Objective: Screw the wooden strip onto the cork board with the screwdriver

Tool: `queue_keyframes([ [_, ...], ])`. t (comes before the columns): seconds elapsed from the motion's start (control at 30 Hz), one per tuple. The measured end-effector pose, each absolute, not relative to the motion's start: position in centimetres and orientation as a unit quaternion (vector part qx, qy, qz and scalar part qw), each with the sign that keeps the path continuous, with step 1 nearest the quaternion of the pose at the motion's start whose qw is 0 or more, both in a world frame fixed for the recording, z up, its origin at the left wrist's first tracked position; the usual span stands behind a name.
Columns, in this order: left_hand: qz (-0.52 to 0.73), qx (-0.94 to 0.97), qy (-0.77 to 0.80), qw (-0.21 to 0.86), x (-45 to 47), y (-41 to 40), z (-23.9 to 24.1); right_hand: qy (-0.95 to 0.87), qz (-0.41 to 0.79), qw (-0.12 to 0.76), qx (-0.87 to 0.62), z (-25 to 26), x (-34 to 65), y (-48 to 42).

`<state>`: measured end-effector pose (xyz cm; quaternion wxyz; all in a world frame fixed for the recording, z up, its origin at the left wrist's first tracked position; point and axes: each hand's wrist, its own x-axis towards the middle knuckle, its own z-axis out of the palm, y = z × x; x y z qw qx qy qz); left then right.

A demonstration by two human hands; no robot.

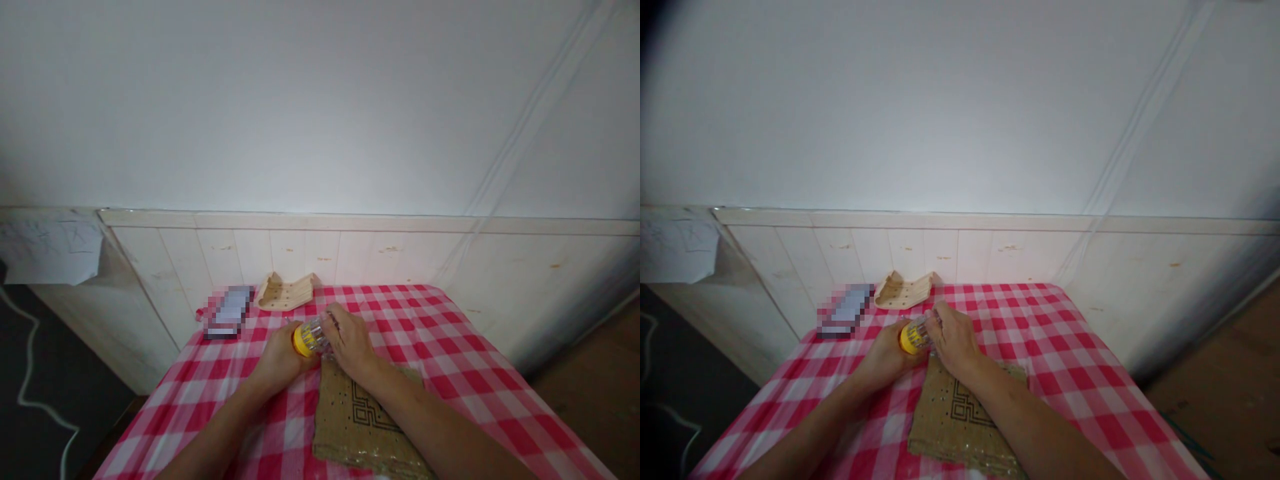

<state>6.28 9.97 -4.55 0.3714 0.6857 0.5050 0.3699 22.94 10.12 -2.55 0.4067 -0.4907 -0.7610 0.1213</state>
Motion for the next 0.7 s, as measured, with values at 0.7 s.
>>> queue_keyframes([
  [0.7, 0.416, 0.675, 0.571, 0.214, 7.4, 9.8, -5.9, -0.638, 0.241, 0.423, -0.597, -2.3, 22.4, 11.3],
])
